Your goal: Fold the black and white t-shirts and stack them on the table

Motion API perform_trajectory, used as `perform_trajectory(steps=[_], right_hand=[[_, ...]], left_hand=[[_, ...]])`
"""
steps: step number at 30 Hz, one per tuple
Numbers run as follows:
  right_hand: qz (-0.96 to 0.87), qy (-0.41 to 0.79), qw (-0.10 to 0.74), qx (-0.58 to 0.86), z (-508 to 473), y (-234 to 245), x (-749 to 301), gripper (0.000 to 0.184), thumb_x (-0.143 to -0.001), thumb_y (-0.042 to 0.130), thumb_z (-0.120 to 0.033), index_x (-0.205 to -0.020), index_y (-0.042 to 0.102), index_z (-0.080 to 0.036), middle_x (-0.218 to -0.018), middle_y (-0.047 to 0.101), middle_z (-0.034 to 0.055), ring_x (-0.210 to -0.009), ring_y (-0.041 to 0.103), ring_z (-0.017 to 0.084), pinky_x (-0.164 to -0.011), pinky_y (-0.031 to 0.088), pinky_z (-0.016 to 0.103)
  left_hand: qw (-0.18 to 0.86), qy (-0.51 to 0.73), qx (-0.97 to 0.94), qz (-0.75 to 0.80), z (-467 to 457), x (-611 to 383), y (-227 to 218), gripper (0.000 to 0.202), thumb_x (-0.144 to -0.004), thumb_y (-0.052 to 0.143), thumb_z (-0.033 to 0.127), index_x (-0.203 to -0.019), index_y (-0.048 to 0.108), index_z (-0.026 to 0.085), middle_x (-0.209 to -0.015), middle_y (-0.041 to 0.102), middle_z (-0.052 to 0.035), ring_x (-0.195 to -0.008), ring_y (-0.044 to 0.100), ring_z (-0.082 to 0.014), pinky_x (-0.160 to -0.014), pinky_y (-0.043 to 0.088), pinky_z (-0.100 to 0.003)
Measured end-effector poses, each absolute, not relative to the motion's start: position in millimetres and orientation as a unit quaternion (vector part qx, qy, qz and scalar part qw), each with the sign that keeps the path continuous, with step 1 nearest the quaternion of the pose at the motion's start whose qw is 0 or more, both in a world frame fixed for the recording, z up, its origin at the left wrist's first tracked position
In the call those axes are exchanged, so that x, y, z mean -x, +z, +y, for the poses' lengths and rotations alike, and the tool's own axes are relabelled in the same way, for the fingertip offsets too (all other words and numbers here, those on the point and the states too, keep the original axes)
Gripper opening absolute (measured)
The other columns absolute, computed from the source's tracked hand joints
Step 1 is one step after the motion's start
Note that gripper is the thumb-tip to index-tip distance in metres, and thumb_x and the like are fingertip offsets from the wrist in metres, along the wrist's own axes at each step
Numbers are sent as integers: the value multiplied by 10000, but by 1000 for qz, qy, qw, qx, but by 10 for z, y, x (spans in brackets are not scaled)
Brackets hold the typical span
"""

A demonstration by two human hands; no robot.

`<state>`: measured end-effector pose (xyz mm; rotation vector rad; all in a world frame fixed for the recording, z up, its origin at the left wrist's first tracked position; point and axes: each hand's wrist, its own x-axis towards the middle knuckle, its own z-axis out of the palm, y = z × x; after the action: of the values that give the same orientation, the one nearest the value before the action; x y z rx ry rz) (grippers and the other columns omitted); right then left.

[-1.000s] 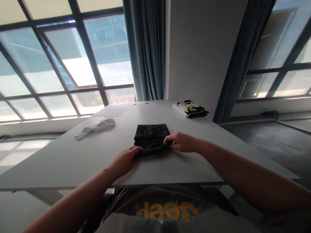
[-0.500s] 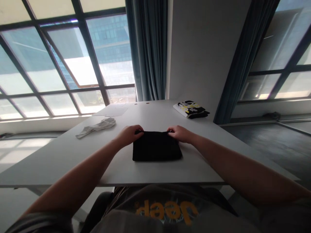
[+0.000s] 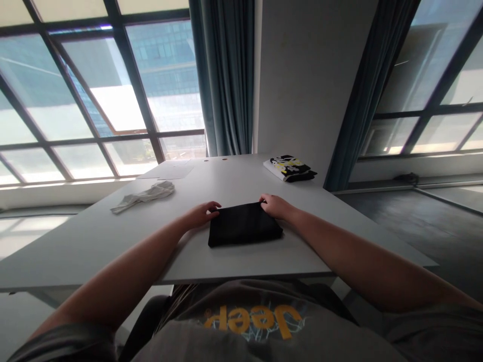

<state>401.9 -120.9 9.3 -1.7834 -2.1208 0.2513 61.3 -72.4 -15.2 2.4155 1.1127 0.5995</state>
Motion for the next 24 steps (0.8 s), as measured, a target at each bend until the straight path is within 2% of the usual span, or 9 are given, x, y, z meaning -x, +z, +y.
perform_trajectory(steps=[3,6,9,12,14,17,19,22,24], right_hand=[[-752,95,165,631,-1189,71,-4033,351,-1013,575,-317,-1293,696,-143,-1164,752,124,-983,675,218,-814,437,272],[-759,100,146,627,-1169,65,-4058,473,-984,653,-467,-1316,695,-132,-1235,725,160,-1052,672,249,-848,456,286],[-775,123,142,604,-1165,53,-4064,455,-914,734,-445,-1247,703,-137,-1189,731,147,-1029,668,248,-831,456,280],[-788,166,187,563,-1190,4,-3980,367,-848,762,-340,-1149,692,-142,-1054,734,95,-918,653,207,-781,440,263],[-790,198,236,530,-1220,-46,-3860,318,-838,744,-313,-1101,676,-146,-998,719,69,-873,636,186,-779,440,263],[-787,225,327,472,-1270,-107,-3649,287,-848,719,-342,-1063,647,-166,-968,694,39,-871,618,174,-833,461,285],[-778,224,380,447,-1303,-110,-3555,288,-854,716,-381,-1044,632,-181,-979,679,34,-905,615,181,-882,478,310],[-737,280,421,449,-1360,-50,-3551,355,-848,742,-426,-1087,618,-195,-1059,672,52,-976,636,199,-908,510,334],[-690,408,402,443,-1407,13,-3624,541,-823,793,-453,-1261,586,-214,-1184,671,81,-1034,672,215,-882,545,332]], left_hand=[[157,180,-883,403,-773,-646,-129,426,-973,551,456,-1239,719,169,-1196,715,-115,-1006,656,-257,-947,519,-381],[129,158,-890,407,-805,-641,-109,422,-988,519,460,-1206,726,165,-1194,705,-124,-969,654,-258,-929,511,-378],[110,128,-902,398,-850,-600,-48,447,-1018,474,515,-1136,727,167,-1125,707,-119,-956,649,-264,-908,503,-366],[109,100,-912,384,-969,-600,67,518,-1064,396,581,-1082,727,182,-1060,718,-112,-975,654,-282,-915,495,-372],[126,97,-913,375,-1094,-657,150,518,-1079,387,580,-1163,727,199,-1123,734,-109,-1021,667,-290,-934,493,-376],[142,101,-911,373,-1295,-801,232,488,-1063,466,573,-1307,691,216,-1204,738,-109,-1078,676,-303,-938,500,-374],[134,90,-913,374,-1398,-887,251,509,-1040,513,598,-1294,681,190,-1150,741,-129,-1036,687,-319,-899,510,-382],[132,73,-915,375,-1467,-938,245,497,-1031,528,606,-1216,676,169,-1041,739,-132,-925,699,-316,-816,517,-379],[139,80,-913,374,-1460,-923,231,456,-1036,531,582,-1190,675,177,-1030,739,-124,-900,701,-306,-799,517,-372]])
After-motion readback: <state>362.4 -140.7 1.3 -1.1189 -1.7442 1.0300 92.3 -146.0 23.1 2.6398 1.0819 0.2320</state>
